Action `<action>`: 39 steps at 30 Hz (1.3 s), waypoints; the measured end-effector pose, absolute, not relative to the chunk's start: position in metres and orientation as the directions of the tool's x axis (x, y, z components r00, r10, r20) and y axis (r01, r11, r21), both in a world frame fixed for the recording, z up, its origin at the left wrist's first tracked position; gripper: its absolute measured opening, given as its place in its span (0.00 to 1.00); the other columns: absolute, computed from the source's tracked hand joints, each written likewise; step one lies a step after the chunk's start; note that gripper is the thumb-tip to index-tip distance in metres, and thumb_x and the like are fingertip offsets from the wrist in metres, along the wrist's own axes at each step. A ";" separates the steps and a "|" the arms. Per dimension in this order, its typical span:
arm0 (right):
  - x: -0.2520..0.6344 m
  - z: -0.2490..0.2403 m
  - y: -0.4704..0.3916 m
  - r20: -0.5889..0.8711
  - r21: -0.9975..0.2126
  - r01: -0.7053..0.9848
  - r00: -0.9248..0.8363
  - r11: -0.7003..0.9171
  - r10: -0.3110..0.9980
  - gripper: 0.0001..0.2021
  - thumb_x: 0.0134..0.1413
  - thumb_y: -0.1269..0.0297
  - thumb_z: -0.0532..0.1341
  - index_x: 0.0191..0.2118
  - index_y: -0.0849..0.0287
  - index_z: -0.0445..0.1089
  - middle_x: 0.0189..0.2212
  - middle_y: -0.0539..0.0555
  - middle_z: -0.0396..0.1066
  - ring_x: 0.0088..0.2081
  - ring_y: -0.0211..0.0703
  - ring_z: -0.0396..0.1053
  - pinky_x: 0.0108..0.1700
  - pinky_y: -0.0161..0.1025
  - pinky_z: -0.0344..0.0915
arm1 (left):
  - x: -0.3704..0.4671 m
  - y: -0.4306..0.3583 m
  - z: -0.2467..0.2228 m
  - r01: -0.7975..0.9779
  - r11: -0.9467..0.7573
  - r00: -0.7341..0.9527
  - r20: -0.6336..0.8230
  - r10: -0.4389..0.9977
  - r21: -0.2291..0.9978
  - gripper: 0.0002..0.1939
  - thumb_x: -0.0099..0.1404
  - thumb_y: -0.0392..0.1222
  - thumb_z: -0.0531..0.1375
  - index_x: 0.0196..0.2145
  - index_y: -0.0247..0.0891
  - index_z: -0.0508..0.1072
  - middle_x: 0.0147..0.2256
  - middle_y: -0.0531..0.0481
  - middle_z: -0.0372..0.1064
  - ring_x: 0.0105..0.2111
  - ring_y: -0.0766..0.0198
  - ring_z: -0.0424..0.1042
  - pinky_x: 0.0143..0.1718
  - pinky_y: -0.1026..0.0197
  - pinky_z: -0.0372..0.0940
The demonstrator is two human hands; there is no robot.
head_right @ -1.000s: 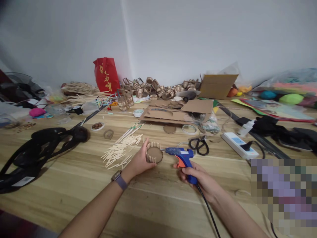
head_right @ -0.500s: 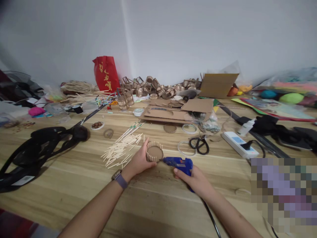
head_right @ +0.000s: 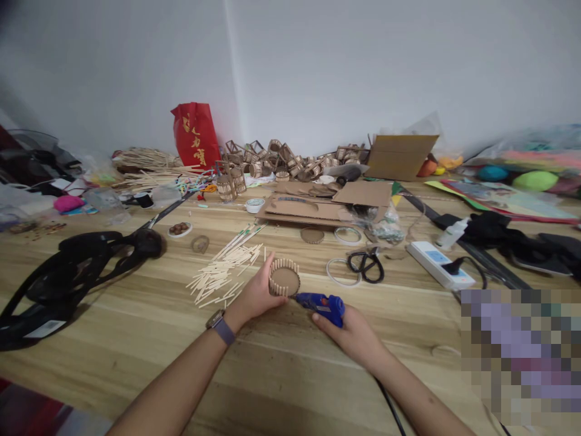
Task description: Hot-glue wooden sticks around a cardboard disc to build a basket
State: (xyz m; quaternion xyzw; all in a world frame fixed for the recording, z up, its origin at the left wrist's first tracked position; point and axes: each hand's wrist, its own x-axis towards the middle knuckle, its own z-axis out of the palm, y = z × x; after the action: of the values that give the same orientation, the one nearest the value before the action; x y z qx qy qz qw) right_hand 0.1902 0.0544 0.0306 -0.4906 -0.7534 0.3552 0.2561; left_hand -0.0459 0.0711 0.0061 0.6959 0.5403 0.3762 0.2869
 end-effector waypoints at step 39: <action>0.187 0.025 0.055 0.055 -0.804 0.528 -0.392 0.273 0.918 0.19 0.49 0.48 0.60 0.41 0.55 0.76 0.37 0.55 0.80 0.39 0.56 0.75 0.44 0.47 0.69 | -0.047 0.071 0.005 0.531 -0.270 0.142 0.230 0.963 0.803 0.58 0.46 0.36 0.69 0.66 0.38 0.39 0.66 0.37 0.44 0.64 0.51 0.49 0.63 0.51 0.50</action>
State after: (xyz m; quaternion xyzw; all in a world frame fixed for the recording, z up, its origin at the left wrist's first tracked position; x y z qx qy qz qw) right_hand 0.1875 0.0550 0.0253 -0.4811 -0.7512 0.3631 0.2690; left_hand -0.0469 0.0711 0.0051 0.7004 0.5332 0.3801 0.2840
